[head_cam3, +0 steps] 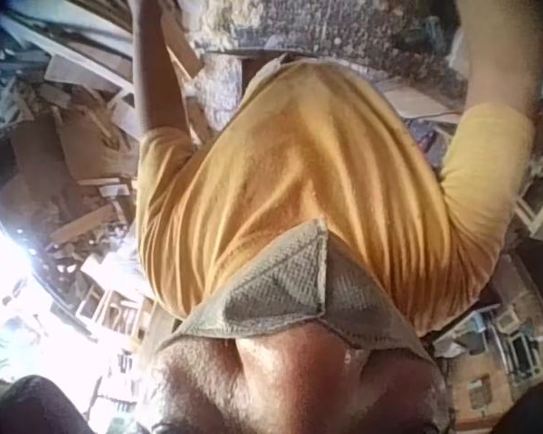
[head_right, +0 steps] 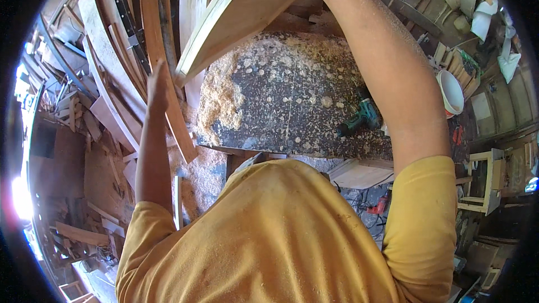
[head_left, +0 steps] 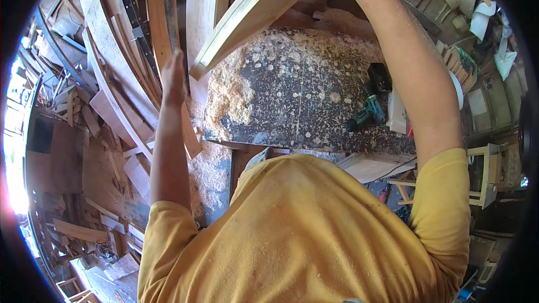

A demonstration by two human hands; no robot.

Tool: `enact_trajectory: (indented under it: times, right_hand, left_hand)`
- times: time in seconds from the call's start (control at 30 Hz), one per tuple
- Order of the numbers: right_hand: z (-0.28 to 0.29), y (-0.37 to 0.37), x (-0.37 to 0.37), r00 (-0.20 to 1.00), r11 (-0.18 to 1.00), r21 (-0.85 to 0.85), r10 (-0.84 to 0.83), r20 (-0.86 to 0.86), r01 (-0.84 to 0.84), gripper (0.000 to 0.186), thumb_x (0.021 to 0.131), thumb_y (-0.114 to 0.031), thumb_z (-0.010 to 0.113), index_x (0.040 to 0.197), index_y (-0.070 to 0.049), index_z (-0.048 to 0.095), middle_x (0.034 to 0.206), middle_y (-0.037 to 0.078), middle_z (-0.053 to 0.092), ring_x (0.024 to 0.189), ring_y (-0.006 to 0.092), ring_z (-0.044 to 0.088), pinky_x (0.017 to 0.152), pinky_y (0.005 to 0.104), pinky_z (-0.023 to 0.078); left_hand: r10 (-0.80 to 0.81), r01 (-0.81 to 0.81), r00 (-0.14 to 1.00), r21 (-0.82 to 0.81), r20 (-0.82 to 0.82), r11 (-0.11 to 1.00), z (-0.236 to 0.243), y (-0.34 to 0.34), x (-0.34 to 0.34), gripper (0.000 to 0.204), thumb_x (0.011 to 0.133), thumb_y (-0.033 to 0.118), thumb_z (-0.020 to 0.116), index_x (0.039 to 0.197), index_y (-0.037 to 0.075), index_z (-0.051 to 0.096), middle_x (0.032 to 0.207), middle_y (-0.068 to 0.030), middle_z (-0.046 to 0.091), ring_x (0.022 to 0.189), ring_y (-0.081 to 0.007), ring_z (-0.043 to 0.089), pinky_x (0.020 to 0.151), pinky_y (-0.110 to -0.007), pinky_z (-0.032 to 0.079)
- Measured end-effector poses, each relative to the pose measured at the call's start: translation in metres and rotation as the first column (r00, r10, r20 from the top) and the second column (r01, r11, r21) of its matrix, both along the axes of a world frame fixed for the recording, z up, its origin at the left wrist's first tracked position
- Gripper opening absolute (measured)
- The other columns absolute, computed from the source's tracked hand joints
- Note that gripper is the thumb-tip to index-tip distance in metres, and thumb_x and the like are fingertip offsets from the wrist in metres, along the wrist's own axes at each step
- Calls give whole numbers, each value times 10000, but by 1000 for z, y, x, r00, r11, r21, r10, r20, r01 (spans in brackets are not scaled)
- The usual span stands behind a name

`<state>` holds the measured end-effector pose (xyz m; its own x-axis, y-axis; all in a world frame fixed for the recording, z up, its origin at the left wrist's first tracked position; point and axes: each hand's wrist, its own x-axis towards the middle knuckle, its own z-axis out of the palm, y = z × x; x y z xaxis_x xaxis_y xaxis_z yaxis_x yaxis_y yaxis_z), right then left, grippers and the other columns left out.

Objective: Drilling holes into wood planks and using an electric planer to smooth the edges of wood pieces in a workshop.

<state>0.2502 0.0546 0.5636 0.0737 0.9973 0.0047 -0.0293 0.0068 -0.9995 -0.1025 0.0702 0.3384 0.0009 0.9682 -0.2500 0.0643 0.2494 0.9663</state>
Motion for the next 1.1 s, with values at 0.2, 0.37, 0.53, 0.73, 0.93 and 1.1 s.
enact_trajectory:
  times: [0.2, 0.37, 0.53, 0.73, 0.93, 1.1]
  right_hand:
    - [-13, 3, -39, 993, 993, -81, 87, 81, -81, 243, 844, -260, 559, 880, -29, 622, 803, 134, 658, 700, 285, 660, 549, 454, 561]
    - [-18, -3, -59, 988, 990, -121, 92, 122, -78, 252, 846, -265, 577, 848, -21, 641, 773, 122, 658, 661, 265, 654, 533, 423, 555]
    - [-38, -39, -61, 978, 972, 110, 200, 63, -206, 489, 888, -363, 610, 1158, 30, 503, 1101, 185, 576, 1001, 266, 605, 867, 407, 533]
    - [-127, -52, -48, 982, 976, -115, 175, -73, -183, 425, 874, -317, 635, 1116, 11, 515, 1089, 169, 575, 963, 253, 599, 851, 388, 526]
    - [-235, -85, -49, 951, 908, -323, 194, -240, -267, 291, 880, -242, 620, 1042, -11, 548, 989, 135, 606, 911, 228, 617, 786, 359, 535]
    - [-319, -102, -73, 959, 835, -479, 188, -211, -269, 217, 870, -226, 626, 984, -46, 585, 878, 67, 626, 812, 166, 622, 702, 315, 531]
  left_hand:
    - [266, 446, 730, 733, -630, 513, 87, -58, 99, 625, 767, 359, 733, 1273, 77, 498, 1057, -175, 647, 976, -285, 639, 786, -400, 523]
    - [276, 347, 775, 747, -569, 567, 79, -54, 122, 421, 779, 321, 704, 1060, 54, 539, 831, -169, 656, 774, -360, 649, 678, -441, 518]
    - [268, 172, 827, 676, -495, 717, 70, -66, 105, 351, 796, 330, 704, 916, 26, 573, 670, -166, 611, 655, -346, 636, 632, -421, 499]
    - [387, 23, 773, 632, -502, 774, 38, -60, 61, 378, 788, 329, 712, 828, -14, 557, 644, -170, 604, 618, -319, 632, 608, -376, 487]
    - [296, -109, 920, 558, -257, 823, -23, -61, 2, 342, 760, 251, 720, 895, -38, 598, 794, -116, 666, 748, -174, 623, 693, -311, 485]
    - [148, -34, 959, 423, -240, 906, -30, -86, -9, 283, 752, 116, 704, 978, -32, 620, 871, -83, 677, 792, -154, 619, 736, -286, 477]
